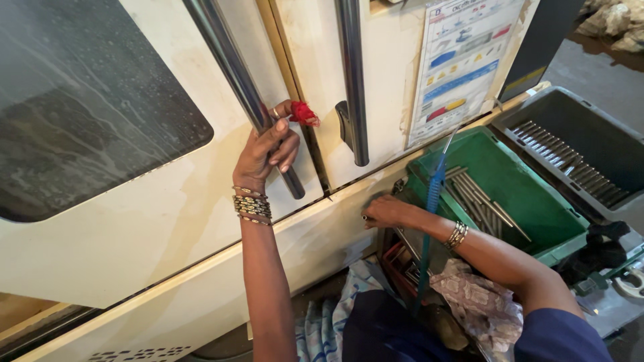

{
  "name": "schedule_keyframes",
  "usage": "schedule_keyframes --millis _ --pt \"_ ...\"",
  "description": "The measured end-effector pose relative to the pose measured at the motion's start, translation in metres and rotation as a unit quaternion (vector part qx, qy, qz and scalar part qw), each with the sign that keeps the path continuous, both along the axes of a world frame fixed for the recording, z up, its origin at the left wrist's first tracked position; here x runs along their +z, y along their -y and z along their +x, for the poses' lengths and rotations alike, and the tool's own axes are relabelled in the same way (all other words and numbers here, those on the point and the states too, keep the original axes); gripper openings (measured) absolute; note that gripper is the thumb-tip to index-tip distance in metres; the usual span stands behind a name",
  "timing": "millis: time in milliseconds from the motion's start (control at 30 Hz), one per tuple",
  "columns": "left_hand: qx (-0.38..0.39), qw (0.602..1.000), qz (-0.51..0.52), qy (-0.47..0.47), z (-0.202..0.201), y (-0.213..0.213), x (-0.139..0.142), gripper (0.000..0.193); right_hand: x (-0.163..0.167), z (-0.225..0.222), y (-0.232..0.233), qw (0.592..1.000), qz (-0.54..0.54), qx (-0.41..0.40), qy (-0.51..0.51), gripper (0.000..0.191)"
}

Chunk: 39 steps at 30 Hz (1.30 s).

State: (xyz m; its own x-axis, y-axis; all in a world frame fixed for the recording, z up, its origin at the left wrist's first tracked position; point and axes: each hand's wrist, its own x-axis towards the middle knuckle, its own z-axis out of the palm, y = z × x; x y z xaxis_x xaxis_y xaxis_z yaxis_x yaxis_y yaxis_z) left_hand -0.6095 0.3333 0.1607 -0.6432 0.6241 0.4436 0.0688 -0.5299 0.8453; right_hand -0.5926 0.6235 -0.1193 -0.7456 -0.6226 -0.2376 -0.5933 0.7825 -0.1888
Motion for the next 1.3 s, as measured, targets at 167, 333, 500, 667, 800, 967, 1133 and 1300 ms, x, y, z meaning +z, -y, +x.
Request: schedule_keyframes --millis 167,333,500,667,800,967,1133,1300 --pt "-0.010 1.000 0.003 -0.008 -0.0008 0.0003 0.0013 0.051 0.0021 -0.0006 -0.0005 1.000 0.001 0.005 0.006 0.041" --pt "0.000 1.000 0.007 0.001 -0.0019 0.0007 -0.0012 0.047 0.0024 -0.0018 0.0003 1.000 -0.002 0.010 0.013 0.041" --pt "-0.002 1.000 0.010 0.006 -0.0021 0.0013 -0.0024 0.044 0.0003 -0.0009 0.0003 1.000 -0.001 0.004 0.010 0.041" --pt "-0.008 1.000 0.006 -0.006 -0.0009 0.0024 -0.0010 0.045 -0.0024 -0.0010 0.0007 1.000 0.010 -0.002 0.020 0.040" --pt "0.004 1.000 0.008 0.013 0.0002 0.0009 -0.0007 0.042 -0.0032 -0.0017 0.0012 1.000 -0.011 0.005 0.001 0.041" --pt "-0.010 1.000 0.006 0.006 0.0009 0.0020 0.0018 0.045 -0.0029 -0.0016 0.0008 1.000 0.003 0.007 0.003 0.040" --pt "-0.007 1.000 0.004 -0.007 0.0017 0.0019 0.0035 0.047 -0.0023 -0.0016 0.0009 1.000 -0.015 0.014 -0.005 0.040" --pt "-0.006 1.000 0.004 -0.003 -0.0004 0.0027 0.0038 0.049 0.0001 -0.0009 0.0022 1.000 -0.004 0.011 0.001 0.038"
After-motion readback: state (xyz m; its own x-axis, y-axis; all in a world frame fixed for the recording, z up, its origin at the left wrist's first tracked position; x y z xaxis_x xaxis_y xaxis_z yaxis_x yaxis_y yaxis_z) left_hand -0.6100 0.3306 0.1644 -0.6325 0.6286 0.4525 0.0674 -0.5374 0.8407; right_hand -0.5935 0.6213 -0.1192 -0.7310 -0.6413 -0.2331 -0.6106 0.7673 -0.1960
